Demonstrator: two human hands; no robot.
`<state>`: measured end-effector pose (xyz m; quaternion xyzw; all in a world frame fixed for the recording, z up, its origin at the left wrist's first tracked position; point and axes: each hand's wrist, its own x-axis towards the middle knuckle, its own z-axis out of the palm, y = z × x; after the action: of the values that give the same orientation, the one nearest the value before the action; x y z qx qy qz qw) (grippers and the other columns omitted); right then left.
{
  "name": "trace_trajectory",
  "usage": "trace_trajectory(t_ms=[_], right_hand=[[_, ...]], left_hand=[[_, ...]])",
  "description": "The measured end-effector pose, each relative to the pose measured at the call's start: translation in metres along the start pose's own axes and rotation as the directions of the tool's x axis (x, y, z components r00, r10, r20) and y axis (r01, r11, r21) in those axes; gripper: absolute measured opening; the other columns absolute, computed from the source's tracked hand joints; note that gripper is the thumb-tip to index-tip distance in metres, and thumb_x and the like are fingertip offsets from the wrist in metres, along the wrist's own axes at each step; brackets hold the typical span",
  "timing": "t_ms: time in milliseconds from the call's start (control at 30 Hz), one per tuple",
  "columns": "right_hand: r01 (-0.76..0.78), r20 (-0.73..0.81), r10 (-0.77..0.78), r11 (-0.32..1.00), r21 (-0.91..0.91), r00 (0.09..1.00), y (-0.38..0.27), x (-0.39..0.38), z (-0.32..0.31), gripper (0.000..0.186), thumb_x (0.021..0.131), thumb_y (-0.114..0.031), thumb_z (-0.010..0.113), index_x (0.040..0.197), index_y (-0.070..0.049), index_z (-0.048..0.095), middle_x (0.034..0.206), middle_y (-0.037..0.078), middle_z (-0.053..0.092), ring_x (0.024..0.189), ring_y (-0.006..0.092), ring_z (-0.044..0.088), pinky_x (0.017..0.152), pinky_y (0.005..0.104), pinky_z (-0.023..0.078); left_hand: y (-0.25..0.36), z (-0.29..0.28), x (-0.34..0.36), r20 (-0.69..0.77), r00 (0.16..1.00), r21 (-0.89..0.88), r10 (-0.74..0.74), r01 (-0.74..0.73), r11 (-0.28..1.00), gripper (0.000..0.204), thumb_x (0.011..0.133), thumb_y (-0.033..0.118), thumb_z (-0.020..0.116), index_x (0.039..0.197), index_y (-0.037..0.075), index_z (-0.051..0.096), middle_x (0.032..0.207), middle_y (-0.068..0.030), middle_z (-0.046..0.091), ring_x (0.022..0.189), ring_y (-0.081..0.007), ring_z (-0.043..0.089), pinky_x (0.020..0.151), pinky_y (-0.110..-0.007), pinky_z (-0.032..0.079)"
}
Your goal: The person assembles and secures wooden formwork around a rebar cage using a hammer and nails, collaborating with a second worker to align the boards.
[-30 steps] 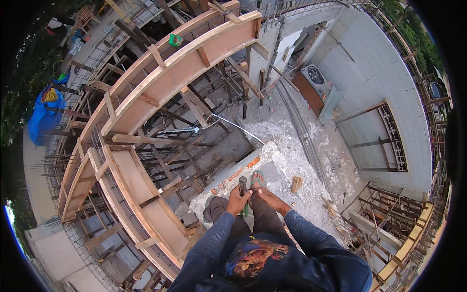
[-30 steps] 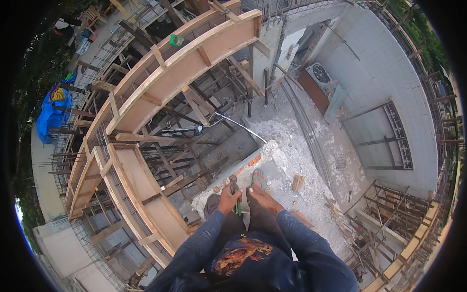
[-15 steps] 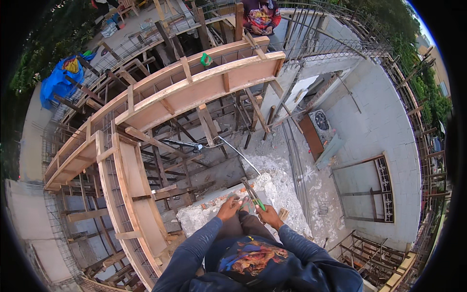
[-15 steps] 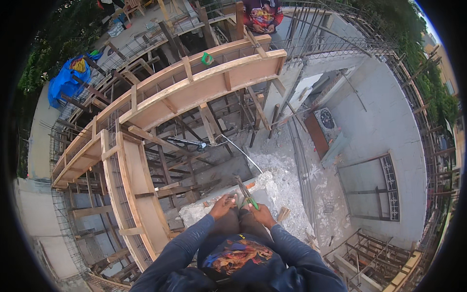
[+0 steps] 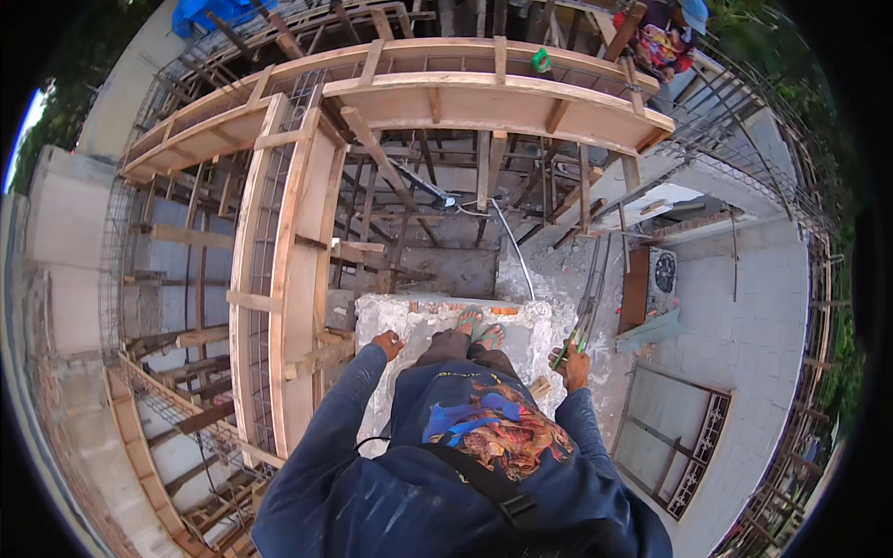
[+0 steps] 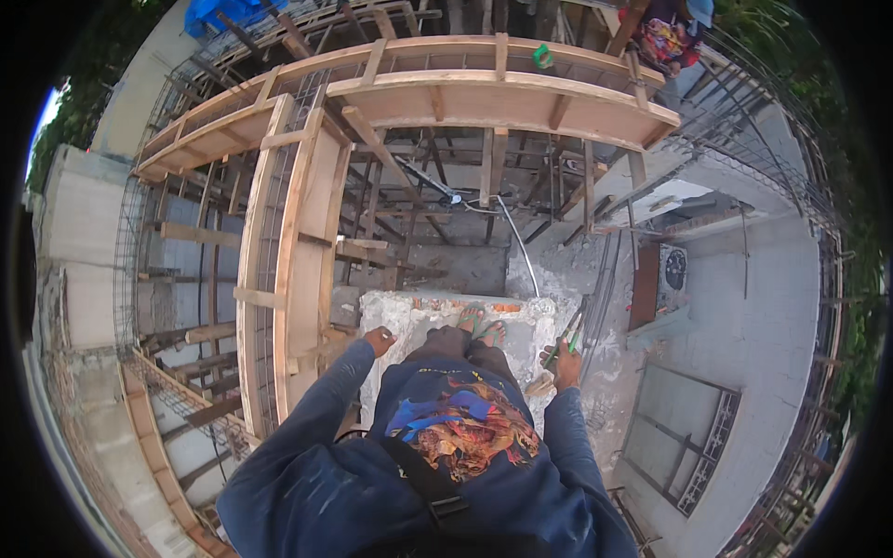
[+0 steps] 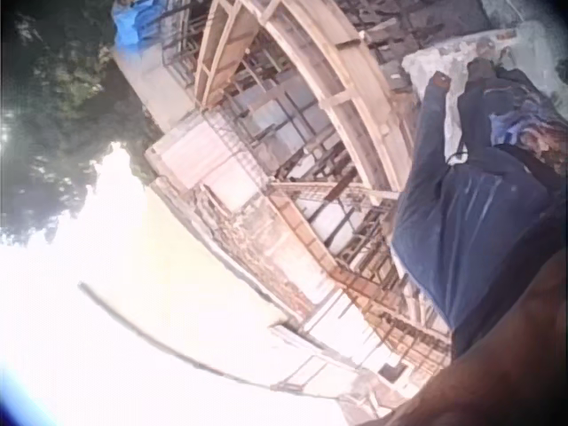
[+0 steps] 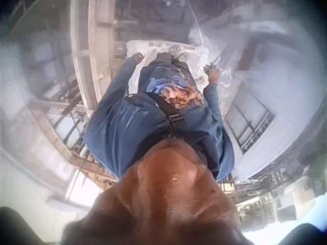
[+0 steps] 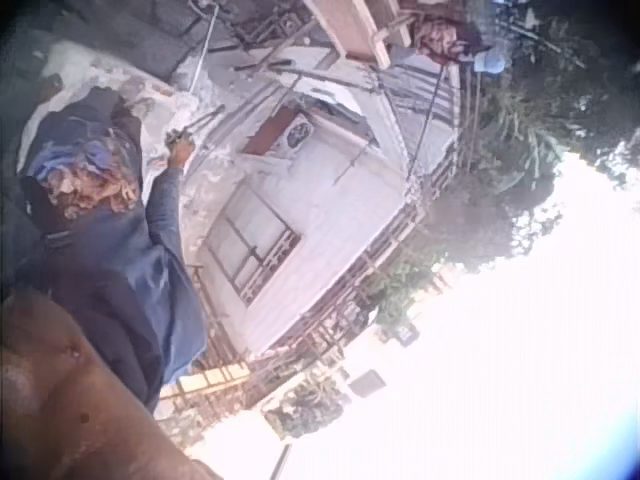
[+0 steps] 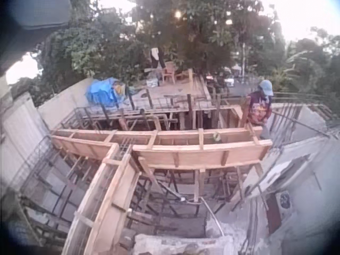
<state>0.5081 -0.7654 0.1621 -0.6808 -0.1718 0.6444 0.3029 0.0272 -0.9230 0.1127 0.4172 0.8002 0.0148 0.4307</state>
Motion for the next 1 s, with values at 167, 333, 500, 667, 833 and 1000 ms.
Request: trace_trajectory(t_ms=[167,333,500,667,833,1000], right_hand=[[-0.211,0.046,0.222,0.96,-0.183,0.974,0.065,0.028,-0.039,0.038,0.099,-0.036,0.052,0.108,0.0,0.062,0.06,0.004,0.051,0.046,0.0157,0.049,0.04,0.0304,0.039],[-0.195,0.001,0.225,0.847,-0.494,0.974,0.107,0.019,-0.053,0.036,0.097,-0.035,0.056,0.095,-0.001,0.066,0.057,0.008,0.055,0.04,0.019,0.051,0.036,0.034,0.038],[-0.259,-0.07,0.251,0.895,-0.362,0.965,0.106,0.049,-0.083,0.035,0.097,-0.036,0.056,0.096,-0.001,0.056,0.069,0.017,0.064,0.05,0.0282,0.063,0.045,0.0425,0.054],[-0.306,-0.16,0.269,0.906,-0.292,0.95,0.069,0.067,-0.043,0.045,0.098,-0.039,0.053,0.107,0.004,0.054,0.087,0.02,0.068,0.069,0.0323,0.07,0.057,0.0458,0.059],[-0.165,-0.128,0.152,0.982,-0.094,0.98,0.03,0.071,-0.011,0.042,0.098,-0.036,0.053,0.108,0.005,0.053,0.083,0.02,0.067,0.064,0.0315,0.069,0.053,0.0445,0.058],[-0.121,-0.189,0.113,0.992,-0.031,0.975,0.018,0.063,0.007,0.039,0.099,-0.035,0.053,0.102,0.004,0.054,0.079,0.019,0.066,0.062,0.0307,0.069,0.053,0.044,0.057]], left_hand=[[0.002,-0.006,-0.065,-0.077,0.997,-0.22,0.024,-0.04,0.975,0.038,0.09,0.041,0.061,0.106,0.007,0.066,0.096,-0.0222,0.07,0.094,-0.0394,0.066,0.084,-0.044,0.051],[-0.04,0.02,-0.177,0.101,0.989,-0.243,-0.11,0.132,0.961,0.035,0.092,0.037,0.057,0.106,0.007,0.068,0.095,-0.021,0.069,0.095,-0.0385,0.066,0.084,-0.043,0.05],[-0.047,0.061,-0.223,0.179,0.948,-0.124,-0.262,0.286,0.95,0.036,0.091,0.037,0.056,0.103,0.007,0.07,0.098,-0.0225,0.069,0.097,-0.0387,0.065,0.086,-0.044,0.05],[-0.052,0.098,-0.24,0.307,0.934,-0.032,-0.184,0.203,0.979,0.04,0.087,0.037,0.058,0.11,0.006,0.068,0.105,-0.0248,0.067,0.104,-0.0403,0.063,0.089,-0.045,0.05],[-0.052,0.074,-0.175,0.358,0.92,-0.012,-0.162,0.178,0.984,0.039,0.087,0.036,0.057,0.108,0.006,0.069,0.104,-0.024,0.068,0.101,-0.0395,0.064,0.087,-0.045,0.05],[-0.048,0.047,-0.126,0.386,0.917,0.032,-0.094,0.089,0.996,0.038,0.087,0.036,0.056,0.107,0.006,0.07,0.103,-0.0231,0.069,0.099,-0.0388,0.065,0.086,-0.045,0.051]])
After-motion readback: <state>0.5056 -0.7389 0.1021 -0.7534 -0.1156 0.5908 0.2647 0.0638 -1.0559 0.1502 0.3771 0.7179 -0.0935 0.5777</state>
